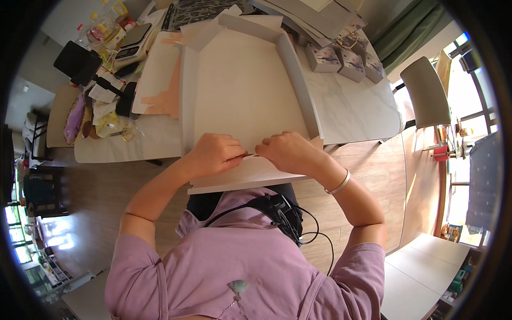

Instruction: The person assembles a white paper box by folding its sides and securing them with tape. They then place a patterned paper insert into the box and adjust the edges to fit.

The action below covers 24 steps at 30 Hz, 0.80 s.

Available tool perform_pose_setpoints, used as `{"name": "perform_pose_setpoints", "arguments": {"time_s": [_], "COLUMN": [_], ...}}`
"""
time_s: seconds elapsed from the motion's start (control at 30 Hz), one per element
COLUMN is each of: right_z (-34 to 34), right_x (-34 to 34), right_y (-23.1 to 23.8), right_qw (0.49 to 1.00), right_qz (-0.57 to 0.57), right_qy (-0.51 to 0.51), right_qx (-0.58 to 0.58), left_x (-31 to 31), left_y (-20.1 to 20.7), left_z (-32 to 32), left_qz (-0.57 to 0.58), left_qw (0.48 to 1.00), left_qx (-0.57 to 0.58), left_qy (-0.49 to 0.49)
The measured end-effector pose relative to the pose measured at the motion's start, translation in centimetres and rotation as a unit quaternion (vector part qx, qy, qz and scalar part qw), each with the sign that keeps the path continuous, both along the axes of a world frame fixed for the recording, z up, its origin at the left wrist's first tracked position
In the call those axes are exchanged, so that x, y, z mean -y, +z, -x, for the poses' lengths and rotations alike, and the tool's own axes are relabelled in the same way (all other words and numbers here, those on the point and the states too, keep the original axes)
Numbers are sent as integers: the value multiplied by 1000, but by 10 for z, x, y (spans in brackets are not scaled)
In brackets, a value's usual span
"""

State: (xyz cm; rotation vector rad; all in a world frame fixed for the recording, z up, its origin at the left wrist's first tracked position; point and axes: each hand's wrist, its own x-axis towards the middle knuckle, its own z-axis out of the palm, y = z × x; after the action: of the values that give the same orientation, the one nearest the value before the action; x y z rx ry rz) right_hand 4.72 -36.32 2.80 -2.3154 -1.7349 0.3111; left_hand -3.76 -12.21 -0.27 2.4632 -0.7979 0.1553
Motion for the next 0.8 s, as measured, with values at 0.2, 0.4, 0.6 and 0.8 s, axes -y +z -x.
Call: {"name": "perform_pose_setpoints", "arguments": {"time_s": [0.2, 0.4, 0.6, 0.8], "right_z": [-20, -16, -2, -22], "right_x": [-1, -6, -9, -8], "right_y": [4, 15, 9, 12], "right_qw": [984, 989, 999, 962], "right_qz": [18, 28, 5, 0], "right_qy": [-20, 2, 10, -56], "right_qx": [-175, -148, -39, -266], "left_x": [-2, -6, -5, -8], "left_y": [4, 4, 0, 11], "left_z": [-7, -8, -5, -10], "left_qz": [6, 34, -8, 20], "left_qw": [999, 998, 999, 995], "left_qx": [-32, -17, -46, -93], "left_qy": [-22, -49, 2, -1]}}
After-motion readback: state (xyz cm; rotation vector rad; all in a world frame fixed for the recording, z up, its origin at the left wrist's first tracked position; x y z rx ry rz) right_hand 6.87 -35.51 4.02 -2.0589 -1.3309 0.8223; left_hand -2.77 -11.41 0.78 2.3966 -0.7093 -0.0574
